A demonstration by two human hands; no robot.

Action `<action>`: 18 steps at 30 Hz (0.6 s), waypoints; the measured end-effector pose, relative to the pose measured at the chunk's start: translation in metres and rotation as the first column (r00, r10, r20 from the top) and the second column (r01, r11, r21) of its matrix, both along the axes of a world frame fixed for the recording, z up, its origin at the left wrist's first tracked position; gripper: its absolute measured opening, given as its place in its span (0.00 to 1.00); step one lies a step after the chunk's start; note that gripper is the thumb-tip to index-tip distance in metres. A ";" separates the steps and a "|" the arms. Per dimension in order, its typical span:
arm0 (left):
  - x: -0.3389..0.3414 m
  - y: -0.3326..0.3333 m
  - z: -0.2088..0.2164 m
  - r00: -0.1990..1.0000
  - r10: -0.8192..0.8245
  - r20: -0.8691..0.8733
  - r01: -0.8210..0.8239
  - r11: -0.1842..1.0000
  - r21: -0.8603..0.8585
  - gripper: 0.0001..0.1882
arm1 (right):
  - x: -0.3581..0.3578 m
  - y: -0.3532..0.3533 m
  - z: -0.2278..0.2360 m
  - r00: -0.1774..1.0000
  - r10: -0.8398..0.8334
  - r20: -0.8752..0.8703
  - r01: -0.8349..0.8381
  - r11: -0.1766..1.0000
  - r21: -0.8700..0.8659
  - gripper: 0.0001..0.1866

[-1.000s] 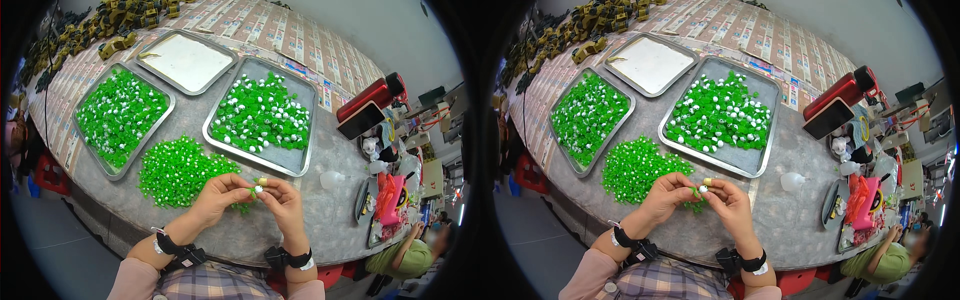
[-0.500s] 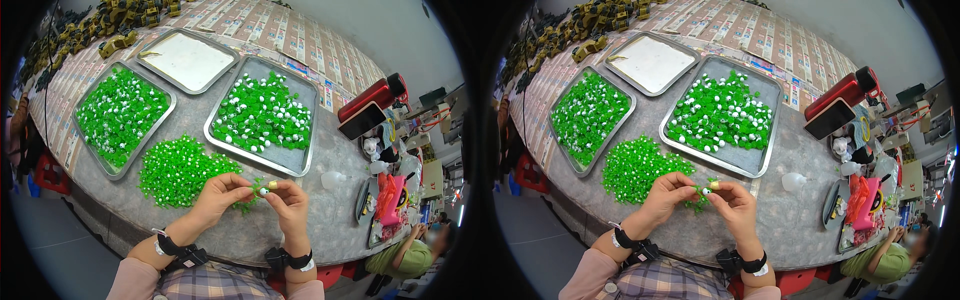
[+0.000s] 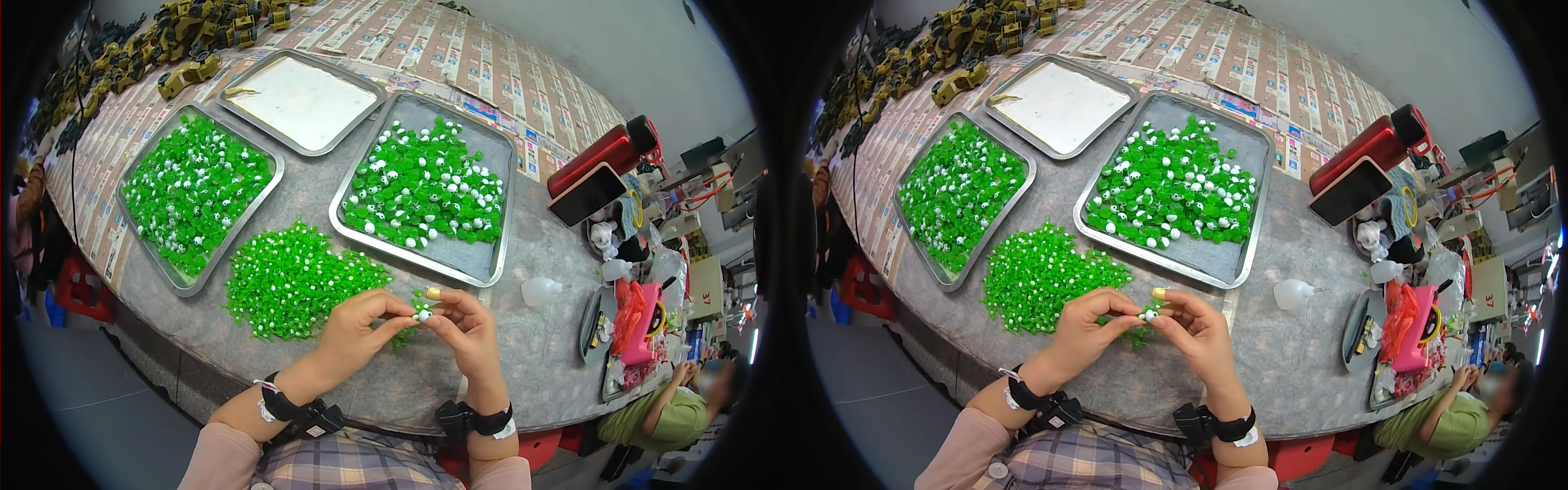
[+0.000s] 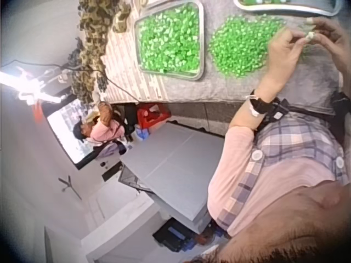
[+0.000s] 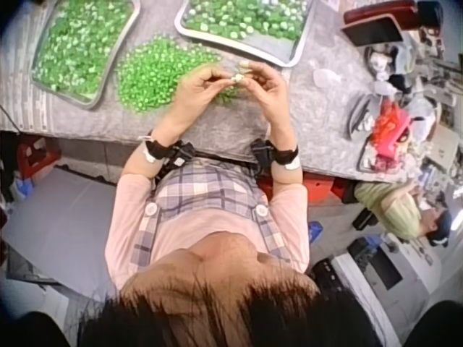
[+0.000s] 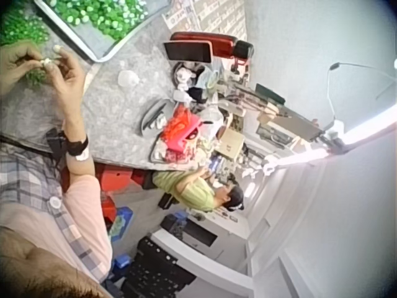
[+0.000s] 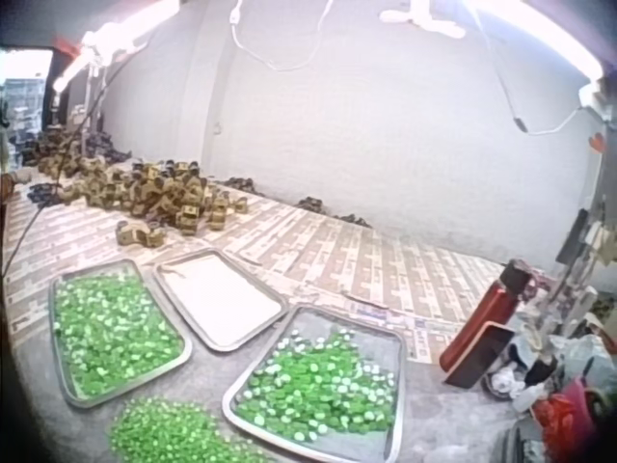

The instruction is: The person sits at a table and repeatedly assembles small green and white candy pieces. They pick up a green piece, apply a small amount of liquid from a squeeze bottle, and attach a white piece to it. The finished items are placed into a metal tray on the table.

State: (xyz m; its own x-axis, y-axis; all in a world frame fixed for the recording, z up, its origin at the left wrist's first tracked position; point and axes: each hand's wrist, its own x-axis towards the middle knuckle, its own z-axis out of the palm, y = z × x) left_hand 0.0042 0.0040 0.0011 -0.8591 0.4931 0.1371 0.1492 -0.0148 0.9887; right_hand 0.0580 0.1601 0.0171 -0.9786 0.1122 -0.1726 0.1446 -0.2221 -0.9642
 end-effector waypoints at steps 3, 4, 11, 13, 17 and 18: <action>-0.002 -0.001 0.000 0.981 0.003 -0.194 -0.016 0.998 -0.066 0.05 | -0.001 0.001 0.001 0.999 0.041 -0.015 -0.040 0.998 0.046 0.12; -0.003 -0.001 0.001 0.970 0.000 -0.245 -0.021 0.996 -0.082 0.05 | -0.001 0.001 0.001 0.998 0.055 -0.019 -0.054 0.997 0.060 0.12; -0.003 -0.001 0.001 0.934 0.007 -0.357 -0.067 0.986 -0.156 0.06 | -0.003 0.005 -0.004 0.996 0.081 0.034 -0.081 0.997 0.015 0.10; -0.003 -0.002 0.008 0.996 -0.006 -0.092 0.000 0.998 -0.061 0.04 | -0.002 0.004 -0.004 0.999 0.038 0.024 -0.038 0.999 0.021 0.09; -0.019 -0.017 0.002 0.891 0.076 0.448 -0.288 0.858 0.426 0.05 | -0.010 0.006 0.002 0.950 -0.260 -0.175 0.268 0.963 0.019 0.06; -0.030 -0.025 -0.002 0.874 0.062 0.482 -0.377 0.711 0.593 0.06 | -0.008 0.014 -0.005 0.954 -0.242 -0.178 0.284 0.920 0.271 0.06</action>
State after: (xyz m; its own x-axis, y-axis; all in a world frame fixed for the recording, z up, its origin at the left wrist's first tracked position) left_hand -0.0257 -0.0210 -0.0012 -0.9789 0.2016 -0.0328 -0.1663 -0.6935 0.7010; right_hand 0.0502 0.1745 0.0122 -0.9183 0.3937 0.0410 -0.0193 0.0590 -0.9981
